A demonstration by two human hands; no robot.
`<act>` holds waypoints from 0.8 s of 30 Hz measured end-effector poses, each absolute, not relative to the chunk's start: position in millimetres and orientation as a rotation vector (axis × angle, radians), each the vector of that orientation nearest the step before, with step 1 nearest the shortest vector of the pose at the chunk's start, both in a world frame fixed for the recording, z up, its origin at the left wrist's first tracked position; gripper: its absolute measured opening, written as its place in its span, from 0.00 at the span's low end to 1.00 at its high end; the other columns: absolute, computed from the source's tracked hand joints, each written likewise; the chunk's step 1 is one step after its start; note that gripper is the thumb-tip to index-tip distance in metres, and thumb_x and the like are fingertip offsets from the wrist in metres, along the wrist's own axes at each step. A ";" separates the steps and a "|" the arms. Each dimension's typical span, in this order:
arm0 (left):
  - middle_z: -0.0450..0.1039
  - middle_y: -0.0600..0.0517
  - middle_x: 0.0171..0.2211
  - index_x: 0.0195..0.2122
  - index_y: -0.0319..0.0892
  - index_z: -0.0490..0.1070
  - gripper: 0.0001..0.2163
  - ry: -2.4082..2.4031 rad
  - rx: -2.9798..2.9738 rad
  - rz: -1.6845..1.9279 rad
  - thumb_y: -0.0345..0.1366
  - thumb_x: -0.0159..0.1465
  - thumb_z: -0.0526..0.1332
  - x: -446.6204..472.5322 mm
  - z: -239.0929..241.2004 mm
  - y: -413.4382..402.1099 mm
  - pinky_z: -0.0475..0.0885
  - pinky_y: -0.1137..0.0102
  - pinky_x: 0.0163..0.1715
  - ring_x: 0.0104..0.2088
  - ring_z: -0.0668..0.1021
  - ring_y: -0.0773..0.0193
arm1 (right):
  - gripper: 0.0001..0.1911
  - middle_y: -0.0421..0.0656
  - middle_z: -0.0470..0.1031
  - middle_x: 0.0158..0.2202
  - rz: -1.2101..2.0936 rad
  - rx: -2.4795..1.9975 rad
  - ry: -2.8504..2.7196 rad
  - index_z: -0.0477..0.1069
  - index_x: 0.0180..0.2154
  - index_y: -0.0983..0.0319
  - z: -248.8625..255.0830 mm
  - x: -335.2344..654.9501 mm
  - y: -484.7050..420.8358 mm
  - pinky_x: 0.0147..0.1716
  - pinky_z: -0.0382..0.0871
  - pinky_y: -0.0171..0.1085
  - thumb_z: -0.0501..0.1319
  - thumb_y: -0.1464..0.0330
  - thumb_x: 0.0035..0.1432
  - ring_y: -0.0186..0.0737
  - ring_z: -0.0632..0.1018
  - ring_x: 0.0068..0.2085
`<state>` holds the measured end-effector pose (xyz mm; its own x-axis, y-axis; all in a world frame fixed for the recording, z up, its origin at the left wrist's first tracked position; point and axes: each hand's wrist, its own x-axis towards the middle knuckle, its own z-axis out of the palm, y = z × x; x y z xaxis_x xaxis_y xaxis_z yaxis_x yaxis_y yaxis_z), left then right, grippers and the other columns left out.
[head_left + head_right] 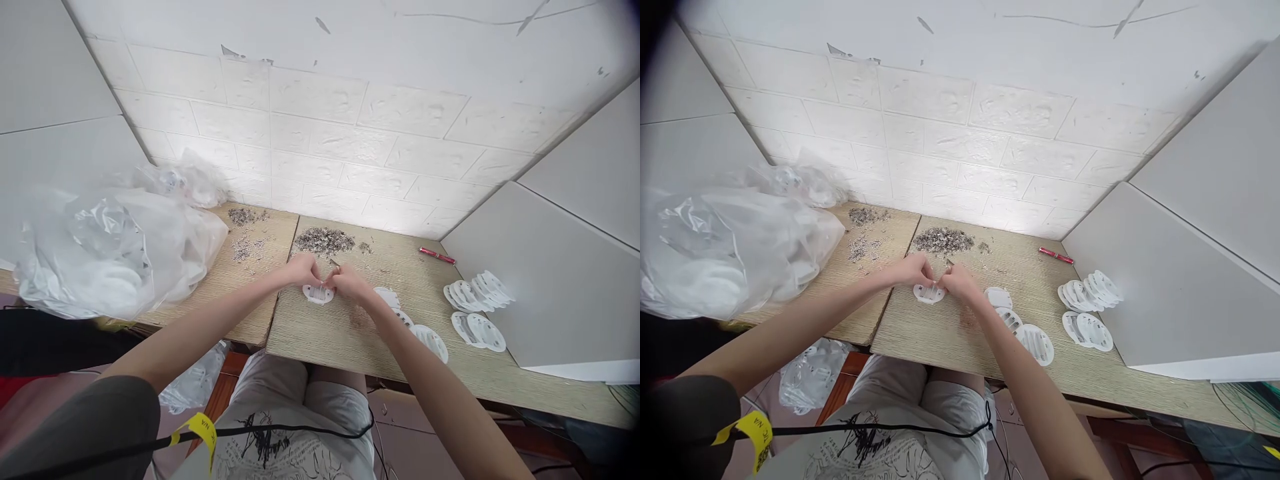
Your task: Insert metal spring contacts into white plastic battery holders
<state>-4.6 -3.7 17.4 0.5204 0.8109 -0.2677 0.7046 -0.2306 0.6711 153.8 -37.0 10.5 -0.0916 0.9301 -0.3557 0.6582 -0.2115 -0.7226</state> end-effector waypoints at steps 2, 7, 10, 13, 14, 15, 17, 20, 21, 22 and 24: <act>0.74 0.51 0.20 0.24 0.37 0.77 0.04 1.214 2.047 0.287 0.32 0.49 0.64 -6.8 11.7 -10.5 0.62 0.74 0.21 0.24 0.73 0.65 | 0.06 0.37 0.62 0.16 1.094 -1.864 -1.735 0.64 0.19 0.63 9.3 149.7 -44.9 0.20 0.49 0.33 0.59 0.73 0.44 0.30 0.61 0.21; 0.74 0.49 0.23 0.24 0.38 0.76 0.06 1.213 2.257 0.440 0.32 0.54 0.61 -7.3 3.2 -27.7 0.62 0.71 0.27 0.26 0.72 0.63 | 0.02 0.44 0.74 0.27 0.651 -1.897 -1.892 0.67 0.27 0.62 2.1 139.9 -65.7 0.25 0.54 0.33 0.58 0.71 0.51 0.37 0.71 0.29; 0.74 0.48 0.25 0.24 0.38 0.75 0.05 1.265 2.328 0.521 0.31 0.54 0.61 -6.6 -0.8 -32.6 0.63 0.70 0.29 0.29 0.73 0.61 | 0.04 0.46 0.74 0.30 0.467 -1.921 -1.936 0.67 0.31 0.62 -3.3 136.4 -75.2 0.26 0.53 0.34 0.55 0.71 0.56 0.39 0.71 0.30; 0.74 0.48 0.26 0.26 0.38 0.76 0.05 1.240 2.171 0.519 0.33 0.54 0.62 -9.7 -2.0 -28.6 0.64 0.70 0.28 0.29 0.73 0.61 | 0.04 0.45 0.74 0.30 0.527 -1.885 -1.921 0.66 0.31 0.62 -3.0 139.6 -76.8 0.25 0.53 0.33 0.54 0.70 0.58 0.38 0.71 0.29; 0.75 0.48 0.26 0.27 0.38 0.76 0.06 1.196 2.084 0.489 0.34 0.54 0.62 -11.6 -0.9 -24.9 0.64 0.71 0.27 0.28 0.73 0.62 | 0.05 0.45 0.74 0.30 0.606 -1.846 -1.911 0.66 0.30 0.62 -1.4 142.5 -74.6 0.25 0.54 0.33 0.55 0.69 0.58 0.38 0.71 0.29; 0.75 0.48 0.26 0.28 0.38 0.77 0.07 1.139 2.000 0.462 0.36 0.54 0.63 -13.7 0.9 -20.1 0.65 0.71 0.26 0.28 0.74 0.62 | 0.06 0.44 0.74 0.30 0.691 -1.793 -1.897 0.66 0.30 0.62 0.7 145.8 -71.0 0.26 0.56 0.33 0.56 0.67 0.58 0.38 0.71 0.29; 0.76 0.48 0.27 0.30 0.37 0.78 0.10 1.011 1.876 0.439 0.39 0.55 0.63 -17.5 6.0 -8.8 0.65 0.72 0.26 0.28 0.75 0.63 | 0.09 0.43 0.74 0.29 0.823 -1.673 -1.846 0.67 0.30 0.62 5.4 152.5 -60.1 0.26 0.58 0.33 0.58 0.63 0.57 0.37 0.71 0.29; 0.76 0.49 0.29 0.34 0.37 0.78 0.14 0.900 1.724 0.578 0.43 0.56 0.64 -18.6 11.0 6.7 0.65 0.73 0.26 0.28 0.75 0.65 | 0.14 0.41 0.72 0.27 0.847 -1.504 -1.693 0.68 0.31 0.62 7.5 157.2 -39.3 0.25 0.60 0.33 0.58 0.57 0.56 0.35 0.69 0.27; 0.76 0.49 0.29 0.36 0.37 0.78 0.15 0.881 1.652 0.637 0.44 0.55 0.64 -17.3 10.6 10.0 0.65 0.73 0.25 0.27 0.74 0.66 | 0.15 0.40 0.71 0.26 0.830 -1.451 -1.633 0.68 0.32 0.62 5.9 156.8 -33.1 0.25 0.60 0.33 0.58 0.56 0.56 0.35 0.69 0.26; 0.76 0.49 0.29 0.38 0.37 0.77 0.16 0.874 1.570 0.704 0.44 0.55 0.65 -15.3 8.9 12.0 0.65 0.73 0.24 0.26 0.74 0.67 | 0.15 0.40 0.71 0.26 0.815 -1.401 -1.575 0.68 0.32 0.62 3.1 155.6 -28.0 0.24 0.60 0.33 0.57 0.55 0.56 0.34 0.69 0.26; 0.75 0.50 0.29 0.39 0.36 0.76 0.17 0.903 1.432 0.852 0.44 0.54 0.66 -10.5 3.3 12.5 0.65 0.74 0.25 0.26 0.73 0.68 | 0.16 0.41 0.71 0.27 0.799 -1.319 -1.491 0.68 0.33 0.62 -4.7 152.2 -21.9 0.25 0.62 0.33 0.57 0.55 0.55 0.35 0.69 0.26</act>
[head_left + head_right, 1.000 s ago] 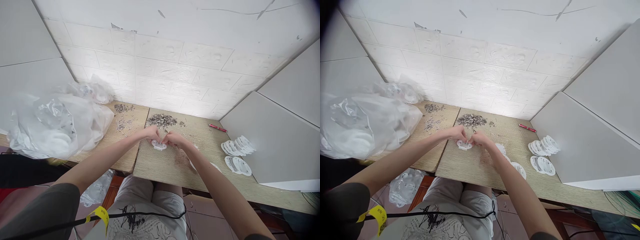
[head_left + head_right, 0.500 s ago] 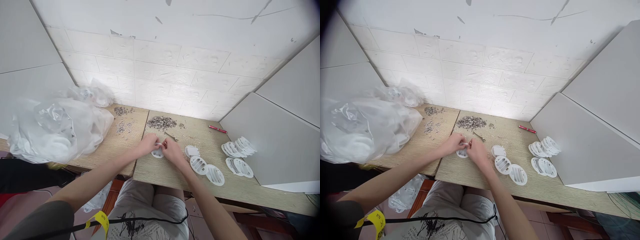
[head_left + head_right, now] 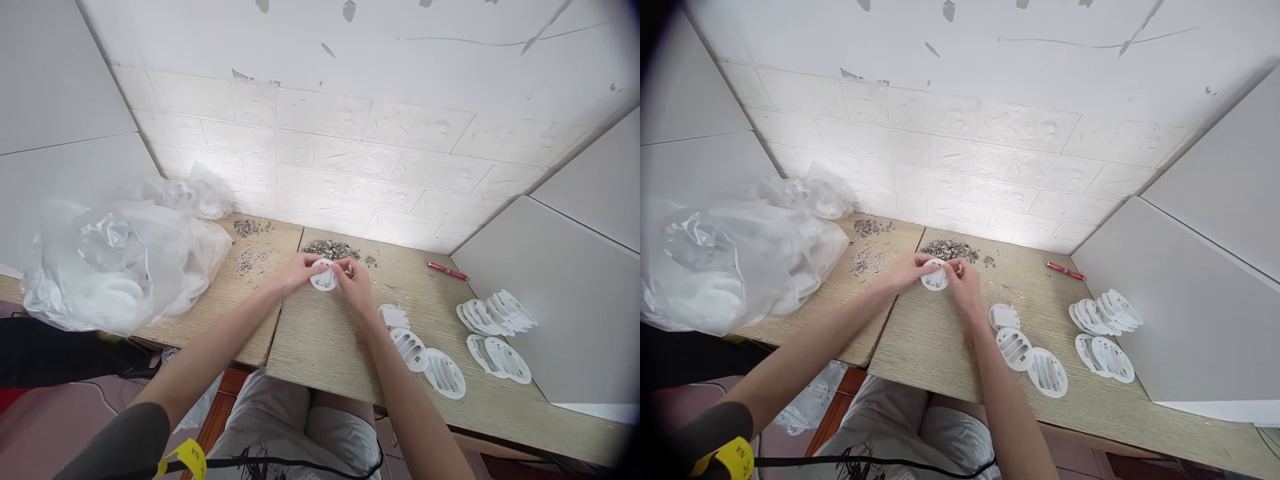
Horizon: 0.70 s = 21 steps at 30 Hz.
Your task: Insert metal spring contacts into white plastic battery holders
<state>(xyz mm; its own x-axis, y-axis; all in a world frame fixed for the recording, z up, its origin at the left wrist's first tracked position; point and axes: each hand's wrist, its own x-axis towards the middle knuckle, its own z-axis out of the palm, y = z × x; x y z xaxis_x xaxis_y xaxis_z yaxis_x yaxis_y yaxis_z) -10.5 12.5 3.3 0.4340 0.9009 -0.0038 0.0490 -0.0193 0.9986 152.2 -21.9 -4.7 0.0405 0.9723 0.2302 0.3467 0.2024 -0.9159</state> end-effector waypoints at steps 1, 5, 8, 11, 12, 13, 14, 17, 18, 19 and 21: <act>0.75 0.50 0.30 0.38 0.36 0.76 0.16 0.925 1.387 0.916 0.43 0.54 0.66 -8.2 0.0 11.4 0.66 0.74 0.26 0.27 0.73 0.68 | 0.16 0.42 0.72 0.29 0.801 -1.293 -1.467 0.68 0.34 0.62 -8.7 150.6 -21.0 0.25 0.63 0.33 0.57 0.55 0.55 0.35 0.70 0.27; 0.71 0.53 0.25 0.35 0.37 0.75 0.15 0.959 1.355 0.926 0.45 0.56 0.64 -3.5 -7.5 6.3 0.62 0.76 0.21 0.24 0.69 0.71 | 0.17 0.44 0.73 0.32 0.825 -1.285 -1.432 0.69 0.36 0.62 -17.4 148.7 -25.0 0.25 0.64 0.34 0.57 0.55 0.55 0.36 0.71 0.29; 0.67 0.55 0.22 0.34 0.37 0.74 0.15 0.951 1.330 0.910 0.46 0.57 0.62 -3.0 -7.1 6.0 0.57 0.76 0.18 0.21 0.66 0.72 | 0.18 0.44 0.73 0.32 0.837 -1.313 -1.396 0.69 0.37 0.62 -16.5 150.3 -27.3 0.23 0.62 0.34 0.57 0.54 0.55 0.36 0.71 0.28; 0.67 0.55 0.22 0.34 0.37 0.74 0.15 0.956 1.296 0.905 0.46 0.56 0.63 -2.8 -6.9 7.7 0.57 0.76 0.18 0.21 0.65 0.72 | 0.18 0.44 0.73 0.32 0.847 -1.313 -1.387 0.69 0.37 0.62 -15.3 150.8 -26.2 0.23 0.62 0.34 0.57 0.54 0.54 0.37 0.71 0.28; 0.67 0.55 0.22 0.34 0.37 0.74 0.15 0.955 1.288 0.912 0.45 0.56 0.63 -2.8 -7.2 8.3 0.57 0.76 0.18 0.21 0.66 0.72 | 0.18 0.44 0.73 0.32 0.853 -1.307 -1.389 0.69 0.36 0.62 -15.3 150.7 -25.7 0.23 0.62 0.34 0.57 0.54 0.54 0.37 0.71 0.28; 0.68 0.55 0.23 0.35 0.37 0.74 0.14 0.947 1.285 0.922 0.45 0.56 0.63 -2.9 -7.5 8.8 0.58 0.76 0.18 0.21 0.66 0.72 | 0.18 0.44 0.73 0.32 0.861 -1.299 -1.392 0.69 0.36 0.62 -15.3 150.5 -25.4 0.23 0.62 0.34 0.57 0.54 0.55 0.37 0.72 0.28; 0.69 0.54 0.24 0.36 0.37 0.75 0.14 0.938 1.287 0.933 0.44 0.56 0.63 -3.0 -7.8 9.1 0.59 0.76 0.19 0.22 0.67 0.72 | 0.18 0.44 0.74 0.32 0.869 -1.291 -1.396 0.69 0.37 0.62 -15.3 150.4 -25.4 0.23 0.63 0.34 0.57 0.54 0.55 0.37 0.72 0.28; 0.72 0.53 0.28 0.39 0.38 0.74 0.13 0.933 1.324 0.932 0.42 0.57 0.63 -4.1 -8.0 8.9 0.63 0.76 0.22 0.25 0.70 0.71 | 0.17 0.45 0.74 0.33 0.847 -1.297 -1.427 0.69 0.37 0.62 -15.0 150.4 -26.8 0.25 0.64 0.34 0.56 0.55 0.56 0.37 0.72 0.29; 0.72 0.52 0.29 0.40 0.39 0.74 0.13 0.937 1.341 0.920 0.41 0.58 0.63 -4.5 -7.9 8.5 0.64 0.76 0.23 0.25 0.71 0.71 | 0.17 0.45 0.74 0.33 0.826 -1.309 -1.440 0.69 0.37 0.62 -14.8 150.5 -27.4 0.26 0.64 0.34 0.56 0.55 0.57 0.37 0.72 0.29; 0.73 0.52 0.29 0.42 0.39 0.74 0.14 0.935 1.355 0.910 0.41 0.58 0.63 -4.9 -7.7 8.2 0.65 0.75 0.24 0.26 0.72 0.70 | 0.17 0.45 0.74 0.33 0.809 -1.321 -1.452 0.70 0.37 0.62 -14.7 150.6 -28.1 0.27 0.65 0.35 0.55 0.56 0.57 0.37 0.72 0.30; 0.74 0.51 0.31 0.44 0.39 0.72 0.15 0.910 1.372 0.904 0.41 0.58 0.63 -5.4 -7.4 7.6 0.67 0.74 0.26 0.28 0.73 0.69 | 0.17 0.45 0.75 0.33 0.788 -1.333 -1.462 0.70 0.37 0.63 -14.5 150.8 -28.7 0.28 0.66 0.35 0.55 0.56 0.58 0.38 0.72 0.30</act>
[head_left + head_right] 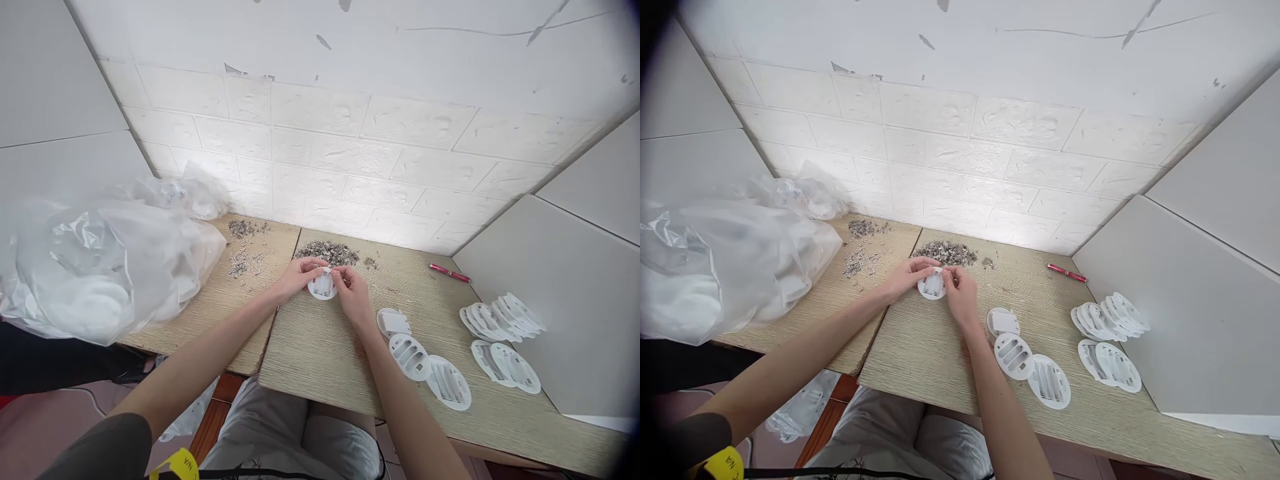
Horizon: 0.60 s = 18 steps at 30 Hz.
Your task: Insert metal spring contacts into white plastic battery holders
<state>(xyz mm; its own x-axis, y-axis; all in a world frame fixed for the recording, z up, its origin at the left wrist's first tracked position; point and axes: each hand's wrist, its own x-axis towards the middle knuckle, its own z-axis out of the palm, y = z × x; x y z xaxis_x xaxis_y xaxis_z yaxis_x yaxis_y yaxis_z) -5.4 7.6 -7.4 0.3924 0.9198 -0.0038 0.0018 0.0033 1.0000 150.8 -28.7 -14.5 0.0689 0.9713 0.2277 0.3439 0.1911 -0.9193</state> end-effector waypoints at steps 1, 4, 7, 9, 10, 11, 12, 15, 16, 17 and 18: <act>0.74 0.51 0.31 0.45 0.39 0.72 0.16 0.892 1.379 0.908 0.41 0.58 0.64 -5.4 -7.3 7.3 0.68 0.74 0.27 0.29 0.74 0.68 | 0.17 0.45 0.75 0.33 0.785 -1.333 -1.465 0.70 0.37 0.63 -14.6 150.8 -28.8 0.29 0.66 0.35 0.54 0.56 0.58 0.38 0.72 0.30; 0.75 0.51 0.32 0.45 0.39 0.71 0.18 0.873 1.400 0.918 0.41 0.55 0.66 -4.7 -5.8 6.1 0.68 0.74 0.28 0.29 0.74 0.68 | 0.17 0.45 0.74 0.32 0.760 -1.341 -1.488 0.69 0.37 0.62 -15.5 150.6 -28.2 0.29 0.66 0.36 0.54 0.56 0.58 0.39 0.73 0.30; 0.74 0.52 0.30 0.44 0.39 0.70 0.17 0.905 1.411 0.912 0.39 0.55 0.66 -3.6 -2.7 4.3 0.68 0.74 0.28 0.28 0.74 0.68 | 0.16 0.45 0.74 0.32 0.741 -1.344 -1.523 0.69 0.37 0.62 -16.0 150.0 -28.0 0.29 0.66 0.35 0.53 0.56 0.59 0.39 0.73 0.31; 0.73 0.54 0.27 0.44 0.39 0.69 0.17 0.922 1.405 0.906 0.39 0.55 0.66 -3.1 -0.8 3.2 0.68 0.74 0.27 0.26 0.74 0.69 | 0.15 0.44 0.75 0.32 0.745 -1.330 -1.536 0.69 0.37 0.62 -15.7 149.6 -28.6 0.29 0.66 0.35 0.53 0.57 0.59 0.39 0.73 0.31; 0.73 0.54 0.27 0.44 0.39 0.69 0.17 0.922 1.396 0.906 0.39 0.55 0.66 -2.9 -0.4 2.8 0.68 0.74 0.26 0.26 0.74 0.69 | 0.15 0.44 0.75 0.33 0.749 -1.318 -1.538 0.69 0.37 0.62 -15.4 149.4 -29.0 0.30 0.66 0.35 0.53 0.58 0.59 0.39 0.74 0.31; 0.73 0.54 0.26 0.44 0.39 0.68 0.17 0.916 1.384 0.910 0.39 0.55 0.66 -2.7 -0.5 2.7 0.68 0.74 0.26 0.25 0.73 0.69 | 0.14 0.45 0.75 0.33 0.753 -1.306 -1.537 0.69 0.37 0.62 -15.0 149.1 -29.4 0.30 0.66 0.35 0.53 0.58 0.59 0.39 0.74 0.31; 0.72 0.55 0.25 0.44 0.39 0.67 0.18 0.903 1.373 0.915 0.39 0.54 0.66 -2.5 -1.0 2.8 0.67 0.74 0.25 0.25 0.73 0.69 | 0.14 0.45 0.75 0.34 0.758 -1.296 -1.536 0.69 0.37 0.62 -14.6 148.8 -29.8 0.31 0.66 0.35 0.54 0.58 0.59 0.38 0.73 0.32; 0.72 0.56 0.25 0.45 0.40 0.64 0.20 0.846 1.339 0.948 0.39 0.54 0.67 -1.5 -5.1 3.7 0.66 0.75 0.23 0.23 0.73 0.69 | 0.14 0.45 0.74 0.34 0.783 -1.277 -1.529 0.69 0.38 0.62 -13.8 147.4 -31.0 0.30 0.66 0.35 0.54 0.59 0.60 0.38 0.73 0.31; 0.71 0.56 0.25 0.46 0.41 0.61 0.21 0.832 1.328 0.965 0.38 0.54 0.66 -1.1 -6.9 4.1 0.66 0.75 0.23 0.23 0.72 0.69 | 0.14 0.45 0.74 0.34 0.791 -1.272 -1.527 0.69 0.38 0.62 -13.8 146.8 -31.4 0.30 0.66 0.35 0.53 0.59 0.60 0.38 0.73 0.31; 0.71 0.56 0.25 0.47 0.41 0.59 0.22 0.825 1.318 0.983 0.37 0.54 0.66 -0.6 -8.7 4.4 0.65 0.75 0.22 0.22 0.72 0.70 | 0.14 0.44 0.74 0.34 0.796 -1.268 -1.525 0.68 0.38 0.62 -13.8 146.2 -31.7 0.29 0.65 0.35 0.54 0.59 0.60 0.38 0.73 0.31; 0.71 0.56 0.25 0.48 0.42 0.57 0.23 0.824 1.312 1.001 0.37 0.55 0.66 -0.2 -10.3 4.7 0.65 0.75 0.22 0.22 0.72 0.69 | 0.14 0.44 0.73 0.33 0.798 -1.266 -1.524 0.68 0.38 0.62 -13.8 145.6 -31.9 0.29 0.65 0.35 0.54 0.59 0.60 0.37 0.72 0.30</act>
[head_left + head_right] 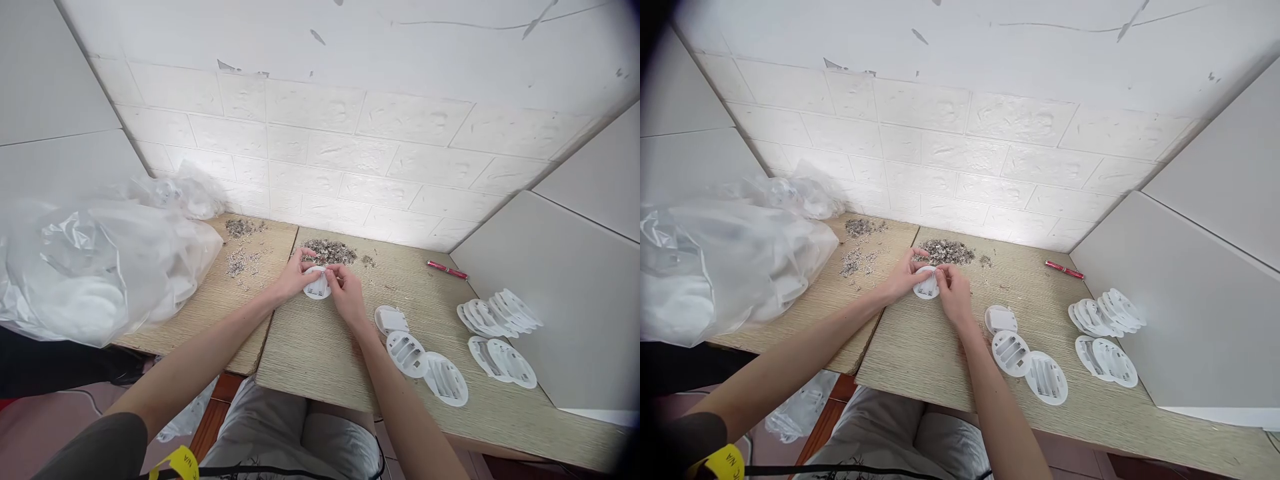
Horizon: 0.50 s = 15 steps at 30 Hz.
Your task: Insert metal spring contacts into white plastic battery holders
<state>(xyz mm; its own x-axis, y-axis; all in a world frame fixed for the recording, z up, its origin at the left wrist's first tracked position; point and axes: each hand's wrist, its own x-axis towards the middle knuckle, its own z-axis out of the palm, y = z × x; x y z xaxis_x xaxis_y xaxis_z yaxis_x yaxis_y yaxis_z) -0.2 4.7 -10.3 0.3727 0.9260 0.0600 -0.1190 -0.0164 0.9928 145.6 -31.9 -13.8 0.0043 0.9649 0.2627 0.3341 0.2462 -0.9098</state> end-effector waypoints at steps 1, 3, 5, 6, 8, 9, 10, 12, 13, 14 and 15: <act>0.72 0.56 0.26 0.49 0.42 0.56 0.24 0.829 1.310 1.017 0.36 0.55 0.66 0.1 -11.6 4.8 0.65 0.75 0.22 0.23 0.73 0.69 | 0.14 0.43 0.73 0.32 0.796 -1.268 -1.523 0.68 0.38 0.62 -14.0 145.2 -31.9 0.28 0.65 0.35 0.54 0.59 0.60 0.37 0.72 0.30; 0.73 0.54 0.28 0.50 0.42 0.55 0.25 0.848 1.324 1.040 0.36 0.55 0.66 0.4 -12.8 4.6 0.67 0.74 0.25 0.25 0.74 0.68 | 0.14 0.43 0.73 0.31 0.785 -1.285 -1.510 0.68 0.38 0.62 -14.6 145.2 -31.5 0.28 0.65 0.34 0.54 0.58 0.59 0.37 0.72 0.29; 0.73 0.52 0.31 0.50 0.41 0.56 0.24 0.862 1.343 1.054 0.37 0.56 0.66 0.1 -12.3 4.1 0.68 0.73 0.27 0.27 0.75 0.68 | 0.14 0.44 0.73 0.31 0.786 -1.306 -1.476 0.68 0.38 0.62 -15.6 146.9 -30.1 0.26 0.64 0.34 0.54 0.58 0.59 0.37 0.72 0.29; 0.73 0.52 0.31 0.51 0.41 0.56 0.24 0.870 1.353 1.050 0.38 0.57 0.65 -0.3 -11.5 3.9 0.68 0.73 0.27 0.28 0.75 0.68 | 0.15 0.44 0.73 0.31 0.794 -1.314 -1.452 0.69 0.38 0.62 -16.2 148.4 -29.1 0.26 0.64 0.34 0.54 0.57 0.58 0.38 0.72 0.29; 0.72 0.51 0.32 0.52 0.41 0.56 0.22 0.898 1.399 1.009 0.41 0.61 0.61 -1.6 -10.0 4.2 0.68 0.73 0.26 0.27 0.74 0.68 | 0.16 0.44 0.74 0.31 0.800 -1.321 -1.388 0.69 0.37 0.62 -17.2 152.7 -26.6 0.24 0.64 0.34 0.55 0.56 0.58 0.38 0.72 0.28; 0.73 0.51 0.33 0.53 0.41 0.56 0.21 0.928 1.452 0.988 0.42 0.62 0.58 -2.6 -9.5 4.8 0.68 0.72 0.26 0.28 0.74 0.68 | 0.17 0.44 0.74 0.30 0.797 -1.323 -1.352 0.69 0.37 0.62 -17.6 155.1 -25.3 0.24 0.63 0.34 0.55 0.55 0.57 0.38 0.72 0.28; 0.73 0.50 0.35 0.54 0.41 0.56 0.20 0.975 1.532 0.977 0.42 0.64 0.56 -3.8 -9.3 5.9 0.68 0.71 0.27 0.28 0.73 0.67 | 0.17 0.44 0.74 0.30 0.787 -1.325 -1.315 0.70 0.36 0.62 -17.8 157.5 -24.2 0.23 0.63 0.34 0.55 0.54 0.57 0.38 0.71 0.27; 0.73 0.49 0.37 0.54 0.42 0.57 0.17 1.129 1.748 0.988 0.38 0.64 0.54 -7.5 -9.3 9.3 0.69 0.69 0.31 0.31 0.73 0.65 | 0.18 0.44 0.73 0.29 0.765 -1.334 -1.247 0.70 0.35 0.62 -17.7 161.6 -22.8 0.22 0.61 0.34 0.56 0.54 0.56 0.37 0.70 0.26; 0.73 0.49 0.38 0.54 0.42 0.59 0.16 1.229 1.860 1.006 0.35 0.64 0.54 -10.1 -9.4 11.6 0.69 0.68 0.34 0.33 0.73 0.64 | 0.18 0.43 0.73 0.28 0.764 -1.340 -1.224 0.71 0.35 0.62 -17.5 163.0 -22.6 0.22 0.61 0.34 0.57 0.54 0.56 0.37 0.69 0.25; 0.73 0.49 0.40 0.53 0.41 0.61 0.16 1.339 1.962 1.019 0.32 0.63 0.54 -13.4 -9.3 14.3 0.70 0.67 0.36 0.36 0.73 0.63 | 0.18 0.43 0.73 0.28 0.770 -1.346 -1.208 0.71 0.35 0.62 -17.2 164.0 -22.6 0.21 0.60 0.34 0.57 0.54 0.56 0.36 0.69 0.25; 0.73 0.48 0.41 0.52 0.41 0.63 0.16 1.452 2.043 1.020 0.28 0.62 0.53 -17.4 -8.9 17.3 0.69 0.66 0.39 0.39 0.73 0.61 | 0.18 0.43 0.73 0.28 0.776 -1.350 -1.200 0.71 0.34 0.62 -16.9 164.5 -22.9 0.21 0.60 0.34 0.57 0.54 0.55 0.36 0.68 0.24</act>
<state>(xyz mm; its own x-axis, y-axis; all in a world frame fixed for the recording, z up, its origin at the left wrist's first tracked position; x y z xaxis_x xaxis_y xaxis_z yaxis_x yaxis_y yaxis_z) -17.4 17.3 -8.9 0.1804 0.9312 0.3167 0.6132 -0.3582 0.7040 164.5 -22.9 -16.9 0.2686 0.9447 0.1880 0.2162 0.1311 -0.9675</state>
